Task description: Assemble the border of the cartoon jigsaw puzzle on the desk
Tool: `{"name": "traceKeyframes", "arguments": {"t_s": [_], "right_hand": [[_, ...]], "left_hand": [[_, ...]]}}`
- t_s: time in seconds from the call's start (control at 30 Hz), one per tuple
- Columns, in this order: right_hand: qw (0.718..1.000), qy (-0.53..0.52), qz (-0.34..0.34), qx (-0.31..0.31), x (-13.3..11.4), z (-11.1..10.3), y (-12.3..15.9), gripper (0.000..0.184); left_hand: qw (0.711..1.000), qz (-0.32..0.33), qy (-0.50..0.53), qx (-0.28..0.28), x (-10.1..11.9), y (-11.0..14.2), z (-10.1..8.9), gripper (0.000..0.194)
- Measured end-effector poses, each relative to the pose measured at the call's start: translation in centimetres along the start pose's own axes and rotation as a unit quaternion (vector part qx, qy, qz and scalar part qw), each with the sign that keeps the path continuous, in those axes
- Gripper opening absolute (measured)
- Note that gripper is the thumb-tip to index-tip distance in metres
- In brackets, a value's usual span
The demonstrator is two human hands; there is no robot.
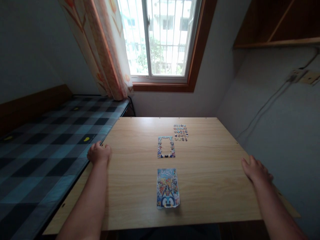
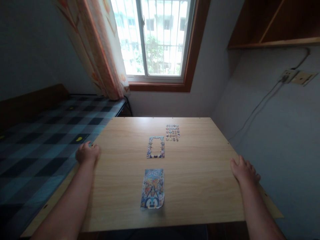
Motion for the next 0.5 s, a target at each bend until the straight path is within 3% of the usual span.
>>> {"name": "traceKeyframes", "arguments": {"t_s": [0.17, 0.33, 0.43, 0.5], "right_hand": [[0.997, -0.006, -0.042, 0.058, 0.8, -1.1, 0.7, 0.082], [0.973, -0.057, -0.149, 0.169, 1.8, -1.6, 1.0, 0.075], [0.952, -0.083, -0.232, 0.18, 3.6, -2.7, 0.8, 0.071], [0.946, -0.078, -0.266, 0.168, 5.4, -4.6, 0.7, 0.064]], "left_hand": [[0.999, 0.004, 0.032, 0.022, -0.2, -0.2, 0.0, 0.046], [0.988, -0.012, 0.118, 0.101, -0.8, -0.5, -1.2, 0.032], [0.98, -0.046, 0.135, 0.137, -1.4, -0.6, -2.1, 0.033], [0.977, -0.068, 0.147, 0.143, -1.6, -0.5, -2.4, 0.035]]}}
Point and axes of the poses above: each hand's wrist, its own y-axis away from the middle knuckle, its own z-axis out of the palm, x = y × z, the point moved 3 cm from there along -y, towards the middle knuckle, and after that the axes turned 9 degrees about -y, right-handed, at the moved point
